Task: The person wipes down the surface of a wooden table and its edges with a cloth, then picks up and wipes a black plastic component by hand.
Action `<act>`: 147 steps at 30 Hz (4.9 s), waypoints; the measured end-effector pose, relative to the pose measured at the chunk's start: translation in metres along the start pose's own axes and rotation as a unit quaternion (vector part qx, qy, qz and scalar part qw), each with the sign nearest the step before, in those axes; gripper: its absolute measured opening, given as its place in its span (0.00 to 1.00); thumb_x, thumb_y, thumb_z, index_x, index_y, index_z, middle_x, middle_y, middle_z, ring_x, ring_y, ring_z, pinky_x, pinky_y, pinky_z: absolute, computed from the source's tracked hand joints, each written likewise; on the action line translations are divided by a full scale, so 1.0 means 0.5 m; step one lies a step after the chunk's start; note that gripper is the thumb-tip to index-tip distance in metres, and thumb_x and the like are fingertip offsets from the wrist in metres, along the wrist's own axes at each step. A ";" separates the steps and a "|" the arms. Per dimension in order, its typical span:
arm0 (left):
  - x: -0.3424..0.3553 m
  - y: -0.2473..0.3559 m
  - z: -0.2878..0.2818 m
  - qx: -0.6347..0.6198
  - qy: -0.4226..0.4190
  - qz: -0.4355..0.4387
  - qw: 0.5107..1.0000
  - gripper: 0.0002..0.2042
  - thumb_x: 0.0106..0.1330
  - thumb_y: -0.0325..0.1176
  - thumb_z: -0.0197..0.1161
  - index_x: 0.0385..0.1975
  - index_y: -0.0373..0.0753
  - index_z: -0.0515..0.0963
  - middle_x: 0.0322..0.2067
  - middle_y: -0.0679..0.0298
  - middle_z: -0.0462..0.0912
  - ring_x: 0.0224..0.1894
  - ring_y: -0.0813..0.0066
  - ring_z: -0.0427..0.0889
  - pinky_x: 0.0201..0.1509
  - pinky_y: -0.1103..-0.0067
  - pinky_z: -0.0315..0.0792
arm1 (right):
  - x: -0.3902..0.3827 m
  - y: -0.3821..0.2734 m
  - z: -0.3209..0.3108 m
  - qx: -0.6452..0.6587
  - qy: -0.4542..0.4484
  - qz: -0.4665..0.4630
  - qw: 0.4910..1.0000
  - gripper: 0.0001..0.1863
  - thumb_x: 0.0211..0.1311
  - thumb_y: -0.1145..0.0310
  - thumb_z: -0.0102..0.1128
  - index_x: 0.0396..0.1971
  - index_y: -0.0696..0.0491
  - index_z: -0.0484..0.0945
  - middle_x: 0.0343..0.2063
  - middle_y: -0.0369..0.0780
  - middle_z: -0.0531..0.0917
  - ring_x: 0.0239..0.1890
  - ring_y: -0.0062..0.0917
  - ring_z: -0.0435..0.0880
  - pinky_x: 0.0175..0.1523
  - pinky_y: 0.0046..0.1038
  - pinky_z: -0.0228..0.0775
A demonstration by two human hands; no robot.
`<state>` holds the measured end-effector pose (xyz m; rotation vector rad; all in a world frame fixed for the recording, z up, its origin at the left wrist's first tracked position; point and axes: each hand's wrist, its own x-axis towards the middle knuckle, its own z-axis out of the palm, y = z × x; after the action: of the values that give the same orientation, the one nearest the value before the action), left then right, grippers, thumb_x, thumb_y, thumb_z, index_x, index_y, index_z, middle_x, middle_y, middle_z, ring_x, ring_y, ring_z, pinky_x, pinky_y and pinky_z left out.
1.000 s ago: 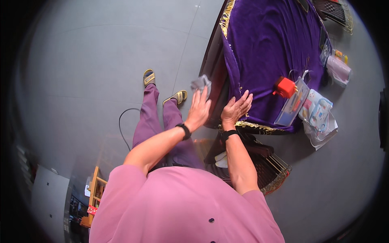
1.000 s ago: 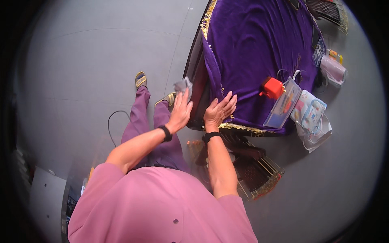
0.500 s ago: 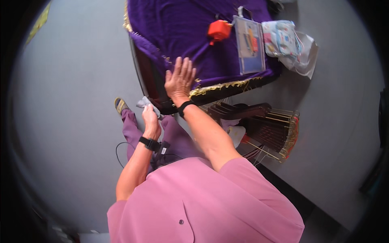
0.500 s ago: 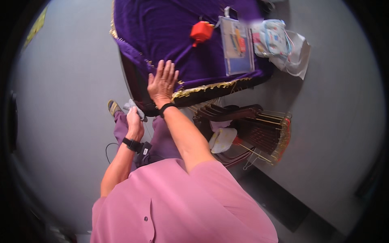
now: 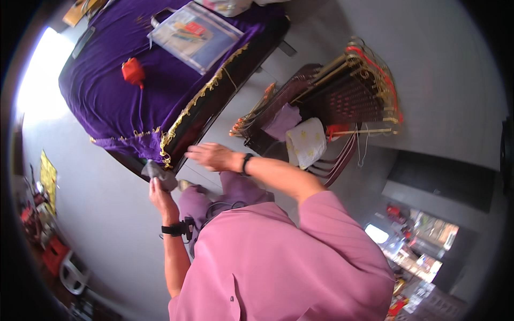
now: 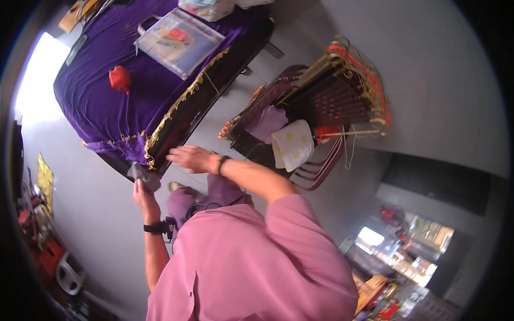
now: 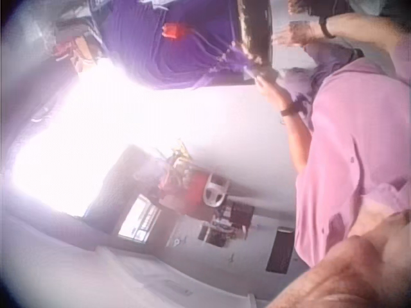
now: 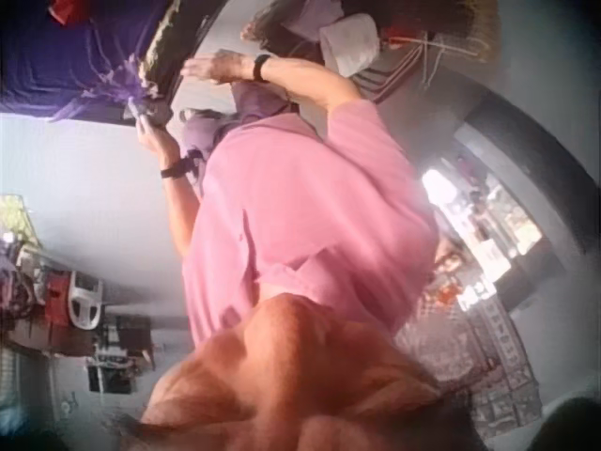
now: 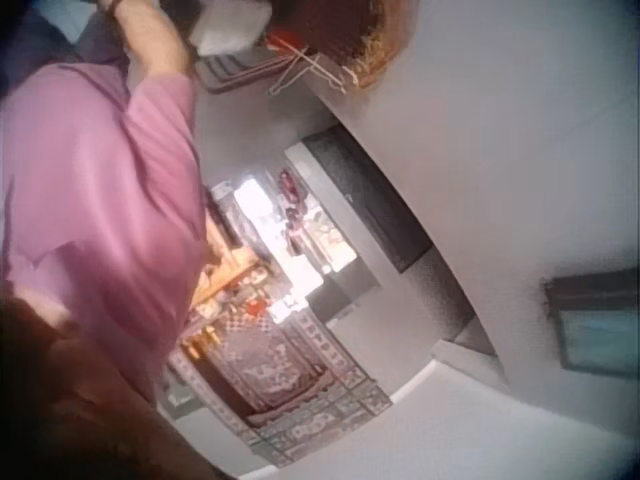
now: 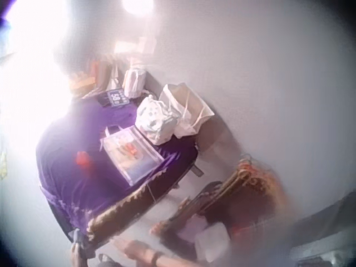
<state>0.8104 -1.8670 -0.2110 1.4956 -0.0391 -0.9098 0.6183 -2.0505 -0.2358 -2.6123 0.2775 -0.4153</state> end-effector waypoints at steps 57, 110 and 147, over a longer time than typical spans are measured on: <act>-0.141 -0.021 0.157 0.088 -0.037 -0.072 0.993 0.16 0.78 0.37 0.56 0.56 0.32 0.76 0.42 0.67 0.83 0.41 0.82 0.80 0.43 0.81 0.75 | -0.086 0.365 -0.103 0.065 0.006 0.257 0.964 0.14 0.58 0.71 0.56 0.44 0.56 0.80 0.42 0.47 0.84 0.46 0.43 0.84 0.53 0.41 0.77; -0.176 -0.025 0.161 0.168 -0.048 -0.071 0.982 0.18 0.77 0.38 0.57 0.58 0.32 0.76 0.41 0.68 0.83 0.39 0.83 0.79 0.41 0.84 0.73 | -0.109 0.553 -0.136 -0.230 -0.065 0.304 0.922 0.24 0.61 0.63 0.53 0.56 0.56 0.78 0.62 0.47 0.75 0.70 0.43 0.64 0.75 0.49 0.51; -0.138 0.039 0.213 0.162 -0.011 -0.054 0.985 0.17 0.76 0.37 0.58 0.57 0.33 0.77 0.37 0.67 0.83 0.30 0.82 0.81 0.29 0.82 0.74 | -0.001 0.363 -0.262 0.416 0.105 0.360 0.829 0.15 0.66 0.70 0.61 0.50 0.58 0.74 0.34 0.45 0.86 0.28 0.29 0.89 0.23 0.29 0.77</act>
<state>0.7148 -1.9214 -0.1451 1.8034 -0.1292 -1.0445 0.5516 -2.2629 -0.2142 -1.4577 0.8873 -0.4150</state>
